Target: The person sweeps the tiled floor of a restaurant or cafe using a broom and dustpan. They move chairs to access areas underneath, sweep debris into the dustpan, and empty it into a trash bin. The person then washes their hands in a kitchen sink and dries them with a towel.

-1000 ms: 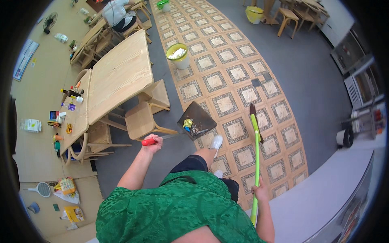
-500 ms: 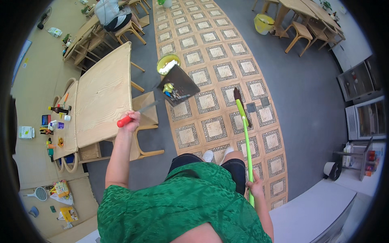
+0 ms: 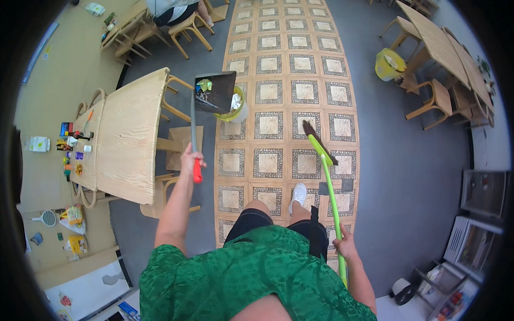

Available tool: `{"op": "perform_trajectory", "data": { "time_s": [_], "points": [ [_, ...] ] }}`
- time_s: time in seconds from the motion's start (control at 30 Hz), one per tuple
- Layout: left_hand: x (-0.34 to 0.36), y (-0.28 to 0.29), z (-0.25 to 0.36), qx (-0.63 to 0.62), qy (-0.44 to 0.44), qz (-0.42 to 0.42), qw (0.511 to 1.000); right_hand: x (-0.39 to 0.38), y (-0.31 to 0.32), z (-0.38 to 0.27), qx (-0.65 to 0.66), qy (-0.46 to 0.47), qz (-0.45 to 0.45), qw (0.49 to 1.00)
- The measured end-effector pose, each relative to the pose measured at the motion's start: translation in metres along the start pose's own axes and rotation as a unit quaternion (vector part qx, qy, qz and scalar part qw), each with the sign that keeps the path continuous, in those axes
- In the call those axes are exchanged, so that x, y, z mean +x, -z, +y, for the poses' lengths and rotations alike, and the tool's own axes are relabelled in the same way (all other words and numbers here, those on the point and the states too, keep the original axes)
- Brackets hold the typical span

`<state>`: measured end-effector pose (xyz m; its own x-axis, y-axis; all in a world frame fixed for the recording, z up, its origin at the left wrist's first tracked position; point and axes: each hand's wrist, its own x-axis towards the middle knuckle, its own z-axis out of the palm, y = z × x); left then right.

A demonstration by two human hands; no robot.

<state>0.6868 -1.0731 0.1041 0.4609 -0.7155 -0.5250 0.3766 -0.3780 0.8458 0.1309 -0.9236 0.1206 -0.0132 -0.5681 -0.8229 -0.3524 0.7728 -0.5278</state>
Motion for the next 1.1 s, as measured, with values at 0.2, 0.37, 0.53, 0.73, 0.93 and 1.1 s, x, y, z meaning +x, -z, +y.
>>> {"op": "perform_trajectory", "data": {
  "time_s": [0.2,0.37,0.53,0.73,0.93,1.1],
  "points": [
    [0.022,-0.039,-0.068,0.070,-0.009,0.053,0.996,0.036,0.042,-0.080,-0.052,-0.011,-0.037,0.998],
    [0.036,-0.043,-0.100,0.070,-0.024,0.058,0.996,0.049,0.042,-0.095,-0.055,-0.015,-0.067,0.996],
    [0.036,-0.055,-0.096,-0.025,0.135,0.108,0.985,0.048,0.028,-0.114,-0.075,-0.040,-0.082,0.993],
    [0.052,-0.049,-0.104,0.006,0.173,0.081,0.982,0.053,0.013,-0.120,-0.117,-0.034,-0.110,0.986],
    [0.017,-0.045,-0.139,0.025,0.093,0.081,0.992,0.058,0.011,-0.104,-0.099,-0.023,-0.104,0.989],
    [0.043,-0.012,-0.223,0.103,0.070,0.148,0.981,0.061,0.015,-0.122,-0.162,-0.078,-0.116,0.977]
  ]
}}
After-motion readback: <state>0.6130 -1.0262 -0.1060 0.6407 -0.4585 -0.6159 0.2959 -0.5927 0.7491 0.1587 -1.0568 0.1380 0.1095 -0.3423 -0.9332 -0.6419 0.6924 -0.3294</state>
